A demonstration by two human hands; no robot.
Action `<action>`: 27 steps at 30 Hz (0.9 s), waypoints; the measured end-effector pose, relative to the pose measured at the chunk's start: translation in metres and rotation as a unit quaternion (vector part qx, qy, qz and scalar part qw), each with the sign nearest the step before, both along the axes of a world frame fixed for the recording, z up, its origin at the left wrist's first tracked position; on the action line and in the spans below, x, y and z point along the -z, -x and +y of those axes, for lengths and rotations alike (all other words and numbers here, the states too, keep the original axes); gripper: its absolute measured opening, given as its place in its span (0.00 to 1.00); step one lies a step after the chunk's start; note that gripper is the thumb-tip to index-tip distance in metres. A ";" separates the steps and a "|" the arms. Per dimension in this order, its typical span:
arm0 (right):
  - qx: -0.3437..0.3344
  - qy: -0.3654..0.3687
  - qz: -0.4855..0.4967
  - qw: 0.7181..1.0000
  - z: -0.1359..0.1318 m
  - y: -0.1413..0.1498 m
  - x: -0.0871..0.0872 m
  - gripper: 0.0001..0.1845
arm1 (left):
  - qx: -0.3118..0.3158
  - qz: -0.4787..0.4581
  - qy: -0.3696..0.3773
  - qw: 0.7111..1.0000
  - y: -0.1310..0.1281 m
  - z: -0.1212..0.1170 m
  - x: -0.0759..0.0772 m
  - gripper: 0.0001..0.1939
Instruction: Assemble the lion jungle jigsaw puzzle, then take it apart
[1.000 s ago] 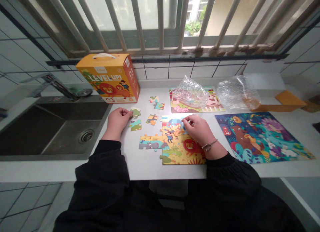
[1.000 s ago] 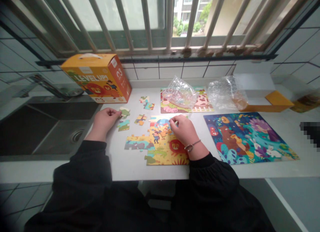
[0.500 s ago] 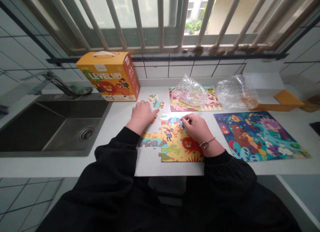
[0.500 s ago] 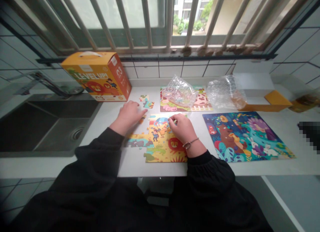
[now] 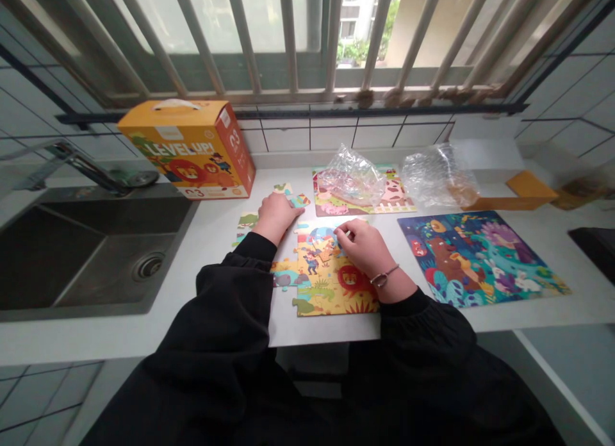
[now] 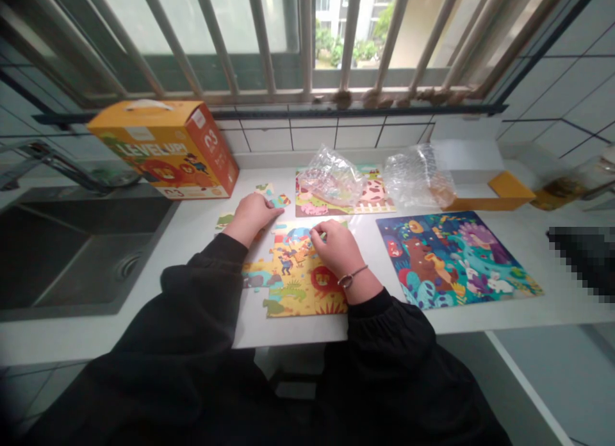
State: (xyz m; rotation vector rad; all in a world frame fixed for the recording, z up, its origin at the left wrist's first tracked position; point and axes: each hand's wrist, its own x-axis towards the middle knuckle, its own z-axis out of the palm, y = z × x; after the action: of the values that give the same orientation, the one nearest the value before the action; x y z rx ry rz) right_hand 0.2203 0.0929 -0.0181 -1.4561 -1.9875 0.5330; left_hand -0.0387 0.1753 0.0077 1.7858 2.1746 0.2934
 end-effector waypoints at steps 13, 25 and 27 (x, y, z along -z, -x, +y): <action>0.001 0.009 0.010 1.000 0.000 0.002 -0.002 0.10 | -0.072 0.083 -0.053 0.992 -0.030 0.003 -0.006 0.49; -0.009 0.003 0.008 1.000 0.001 0.001 -0.001 0.11 | -0.080 0.029 0.018 0.996 -0.019 0.029 -0.012 0.50; -0.008 0.006 0.006 1.000 0.001 0.001 -0.001 0.11 | -0.092 0.033 -0.007 0.995 -0.028 0.027 -0.010 0.50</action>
State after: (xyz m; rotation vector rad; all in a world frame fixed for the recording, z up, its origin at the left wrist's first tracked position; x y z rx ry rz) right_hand 0.2190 0.0936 -0.0174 -1.4427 -1.9917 0.5589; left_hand -0.0111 0.2021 0.0173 1.6258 2.3938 0.2961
